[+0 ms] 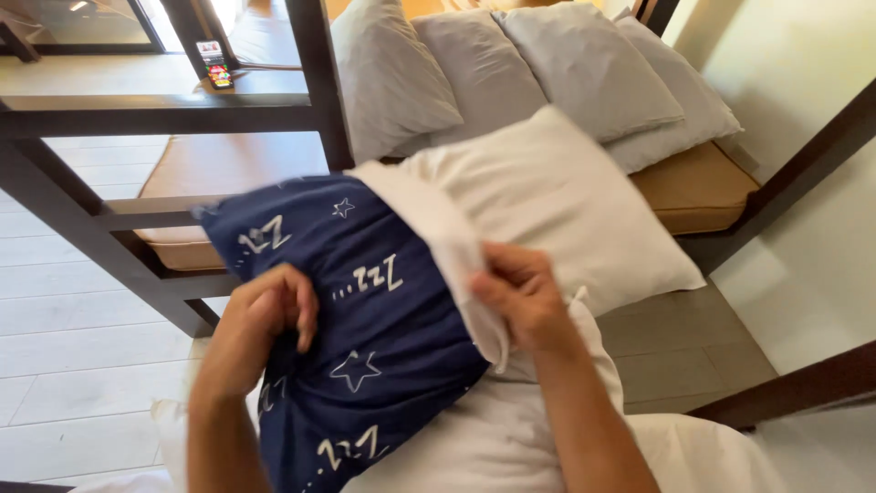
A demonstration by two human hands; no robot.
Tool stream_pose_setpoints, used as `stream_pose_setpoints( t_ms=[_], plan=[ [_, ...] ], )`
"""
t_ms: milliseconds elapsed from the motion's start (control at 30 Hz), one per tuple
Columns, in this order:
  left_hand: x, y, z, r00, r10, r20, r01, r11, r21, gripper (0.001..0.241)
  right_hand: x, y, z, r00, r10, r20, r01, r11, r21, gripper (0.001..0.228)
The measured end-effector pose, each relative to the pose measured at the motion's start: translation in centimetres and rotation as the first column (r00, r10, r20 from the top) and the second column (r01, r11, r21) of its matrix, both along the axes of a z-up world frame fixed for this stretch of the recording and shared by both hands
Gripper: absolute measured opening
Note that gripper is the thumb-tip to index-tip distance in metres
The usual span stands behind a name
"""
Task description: The person places a white pillow on their lap and inserts it into a dark blue pillowcase with star and 'Zzz' patterns. They pull the fabric over the pillow corners and smooth the case by hand.
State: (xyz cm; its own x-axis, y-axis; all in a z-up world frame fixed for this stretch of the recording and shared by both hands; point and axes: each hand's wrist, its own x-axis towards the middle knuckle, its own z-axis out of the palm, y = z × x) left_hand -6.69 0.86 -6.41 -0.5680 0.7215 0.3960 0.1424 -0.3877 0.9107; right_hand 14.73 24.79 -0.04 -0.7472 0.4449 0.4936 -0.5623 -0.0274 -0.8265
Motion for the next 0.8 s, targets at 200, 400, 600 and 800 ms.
stream_pose_setpoints(
  t_ms=[200, 400, 600, 800],
  plan=[
    [4.8, 4.4, 5.9, 0.606, 0.614, -0.506, -0.783, 0.348, -0.515, 0.117, -4.6, 1.9, -6.0, 0.994, -0.063, 0.091, 0.064, 0.998, -0.005, 0.033],
    [-1.3, 5.5, -3.5, 0.757, 0.647, -0.098, -0.499, 0.473, -0.726, 0.125, -6.8, 2.1, -9.5, 0.982, -0.133, 0.134, 0.135, 0.991, -0.008, 0.03],
    [-1.2, 5.8, -5.1, 0.506, 0.862, 0.017, -0.675, 0.408, -0.615, 0.127, -6.9, 2.2, -8.9, 0.971, -0.215, 0.101, 0.223, 0.973, -0.065, 0.029],
    [-4.4, 6.6, -10.1, 0.463, 0.6, 0.652, -0.401, 0.798, -0.45, 0.063, -5.6, 3.8, -9.7, 0.931, -0.362, 0.051, 0.344, 0.915, 0.209, 0.02]
  ],
)
